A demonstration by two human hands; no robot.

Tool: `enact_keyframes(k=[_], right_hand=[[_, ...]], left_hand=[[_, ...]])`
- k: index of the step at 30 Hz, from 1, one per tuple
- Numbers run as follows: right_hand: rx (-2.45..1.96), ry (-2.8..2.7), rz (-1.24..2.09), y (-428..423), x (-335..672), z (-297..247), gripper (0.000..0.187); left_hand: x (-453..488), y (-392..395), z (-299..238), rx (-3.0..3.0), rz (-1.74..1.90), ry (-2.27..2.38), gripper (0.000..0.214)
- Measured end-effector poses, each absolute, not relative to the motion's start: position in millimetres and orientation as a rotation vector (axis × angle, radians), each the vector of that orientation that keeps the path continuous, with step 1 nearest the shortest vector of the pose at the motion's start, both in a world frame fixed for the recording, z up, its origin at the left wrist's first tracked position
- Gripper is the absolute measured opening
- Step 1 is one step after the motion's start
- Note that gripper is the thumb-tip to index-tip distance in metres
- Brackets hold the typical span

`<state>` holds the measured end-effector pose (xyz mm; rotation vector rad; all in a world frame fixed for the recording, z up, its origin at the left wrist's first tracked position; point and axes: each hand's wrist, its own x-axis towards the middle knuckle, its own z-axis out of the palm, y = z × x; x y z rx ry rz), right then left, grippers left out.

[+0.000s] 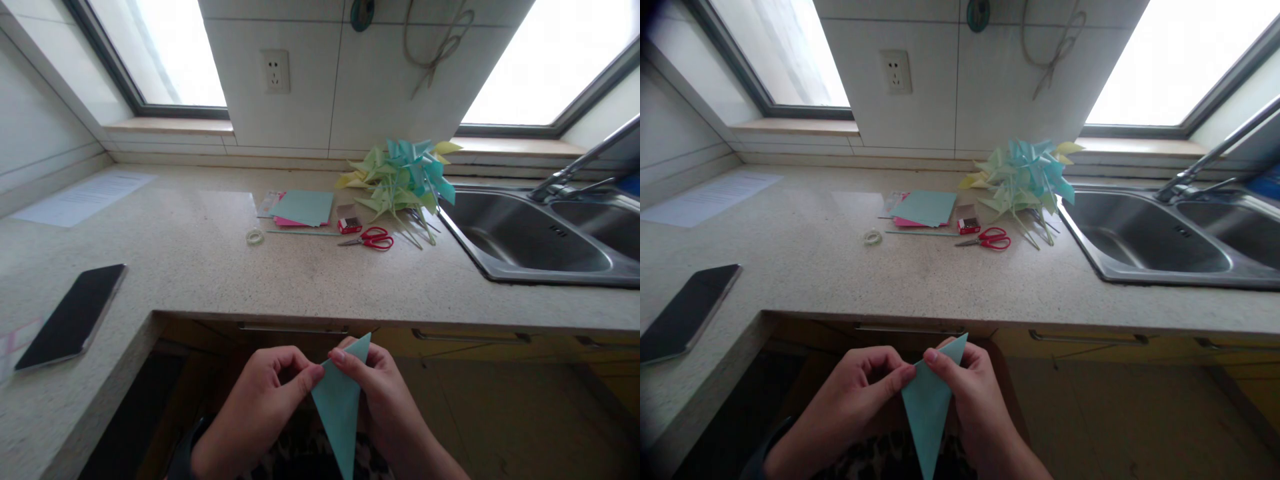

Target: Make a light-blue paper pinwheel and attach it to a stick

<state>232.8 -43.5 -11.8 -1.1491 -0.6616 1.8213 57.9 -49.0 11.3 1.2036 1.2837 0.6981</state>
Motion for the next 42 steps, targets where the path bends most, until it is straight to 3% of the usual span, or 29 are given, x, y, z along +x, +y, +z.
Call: enact_keyframes(k=[12,20,23,29,42], right_hand=[[-1.191,-0.537,1.720,-42.6,230.3,-12.8,0.035],[-1.177,-0.546,1.384,-16.9,267.2,-13.7,0.029],[-1.183,-0.616,1.449,-22.2,269.7,-14.9,0.030],[-1.139,-0.985,1.896,-51.0,236.9,-19.4,0.034],[-1.209,-1.087,1.728,-53.6,228.6,-23.3,0.037]], left_hand=[[46.3,-53.0,5.7,1.154,0.677,1.205,0.038],[23.8,-52.5,13.6,1.171,0.697,1.326,0.036],[22.5,-49.7,15.0,1.106,0.781,1.338,0.036],[35.3,-50.3,6.8,1.083,0.917,1.360,0.033],[61.6,-63.8,-9.0,0.681,1.065,1.234,0.030]])
